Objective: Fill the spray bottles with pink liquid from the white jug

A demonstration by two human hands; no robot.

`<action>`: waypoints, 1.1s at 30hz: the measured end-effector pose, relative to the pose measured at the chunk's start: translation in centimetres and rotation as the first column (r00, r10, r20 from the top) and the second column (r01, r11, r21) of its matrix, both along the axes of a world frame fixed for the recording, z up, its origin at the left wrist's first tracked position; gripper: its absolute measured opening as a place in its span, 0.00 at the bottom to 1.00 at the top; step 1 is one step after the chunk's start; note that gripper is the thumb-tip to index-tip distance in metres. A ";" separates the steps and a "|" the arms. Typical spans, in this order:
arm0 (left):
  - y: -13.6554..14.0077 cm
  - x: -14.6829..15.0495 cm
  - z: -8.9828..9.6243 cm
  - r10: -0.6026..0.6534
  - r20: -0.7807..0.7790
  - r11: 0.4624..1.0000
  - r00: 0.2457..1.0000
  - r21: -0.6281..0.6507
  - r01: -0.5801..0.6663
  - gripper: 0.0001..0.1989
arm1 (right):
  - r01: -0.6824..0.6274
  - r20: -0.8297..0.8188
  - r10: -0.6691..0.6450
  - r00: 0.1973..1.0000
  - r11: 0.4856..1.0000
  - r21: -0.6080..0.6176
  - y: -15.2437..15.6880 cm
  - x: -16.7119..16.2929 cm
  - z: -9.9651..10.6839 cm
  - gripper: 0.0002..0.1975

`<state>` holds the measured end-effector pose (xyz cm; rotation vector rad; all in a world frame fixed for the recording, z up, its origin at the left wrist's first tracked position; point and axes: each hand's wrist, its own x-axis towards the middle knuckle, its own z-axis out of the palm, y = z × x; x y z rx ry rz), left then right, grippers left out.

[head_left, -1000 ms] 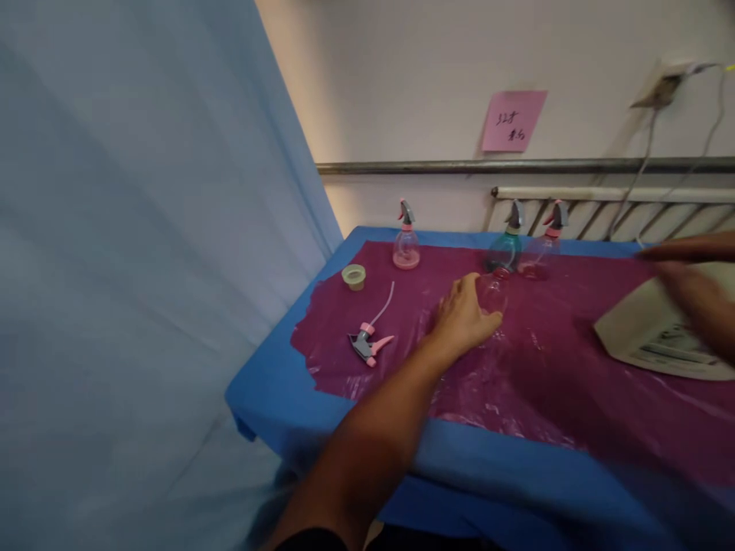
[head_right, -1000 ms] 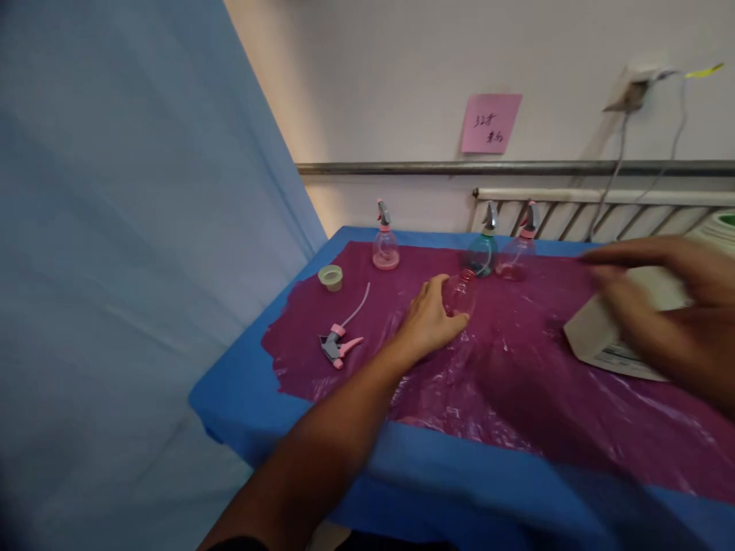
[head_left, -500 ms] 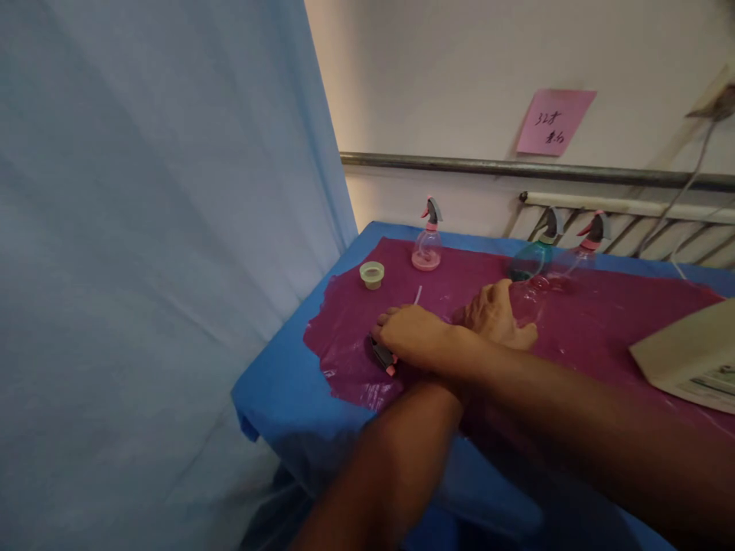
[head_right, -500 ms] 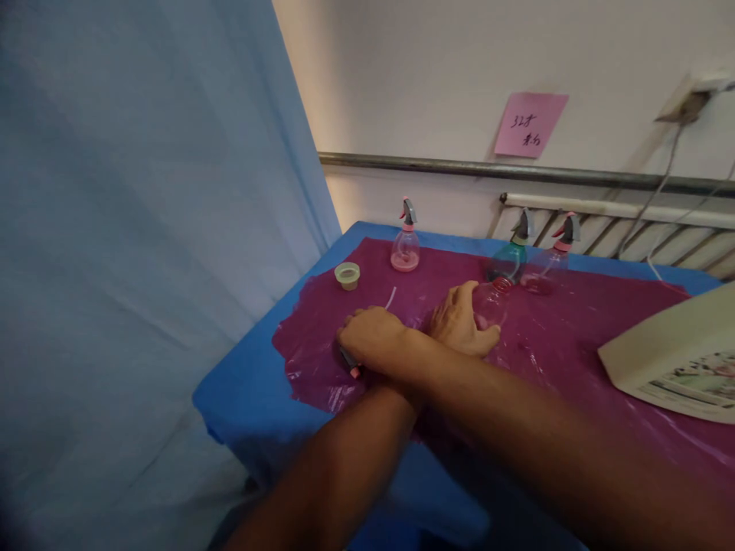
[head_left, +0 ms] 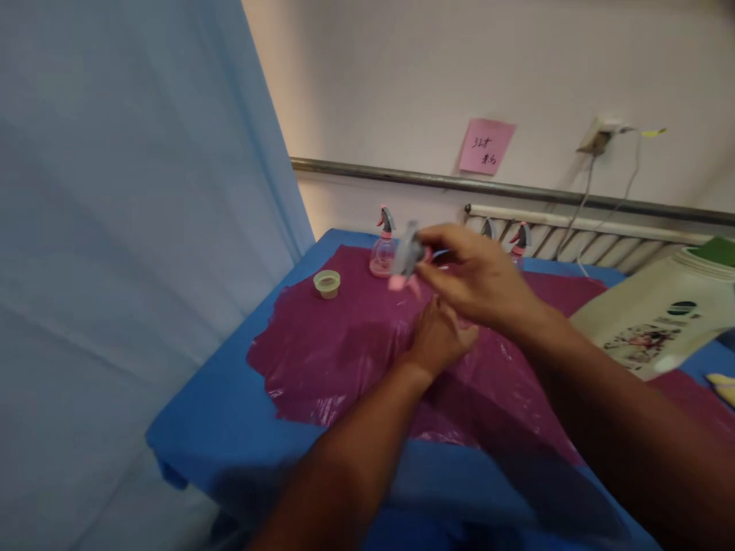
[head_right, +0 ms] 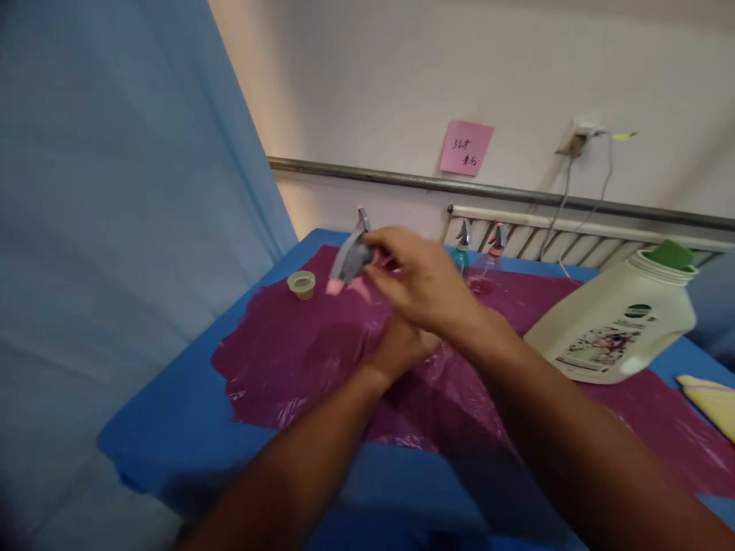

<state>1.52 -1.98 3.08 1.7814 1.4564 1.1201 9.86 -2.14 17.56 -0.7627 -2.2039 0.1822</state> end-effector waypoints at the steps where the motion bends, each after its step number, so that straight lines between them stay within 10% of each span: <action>1: 0.0 0.1 0.1 0.000 -0.020 1.000 1.000 0.007 0.000 0.38 | 0.025 -0.153 -0.030 0.988 0.999 -0.037 0.2 1.7 0.7 0.12; 9: 0.1 0.2 0.0 -0.005 -0.106 0.999 0.994 0.038 0.009 0.39 | -0.002 -0.706 -0.226 0.672 0.952 -0.306 1.3 9.0 0.7 0.15; 33: 0.3 0.0 -0.7 -0.129 -0.101 0.986 0.986 0.090 0.138 0.41 | -0.214 -0.597 -0.295 0.746 0.743 -0.634 3.7 11.1 -11.4 0.29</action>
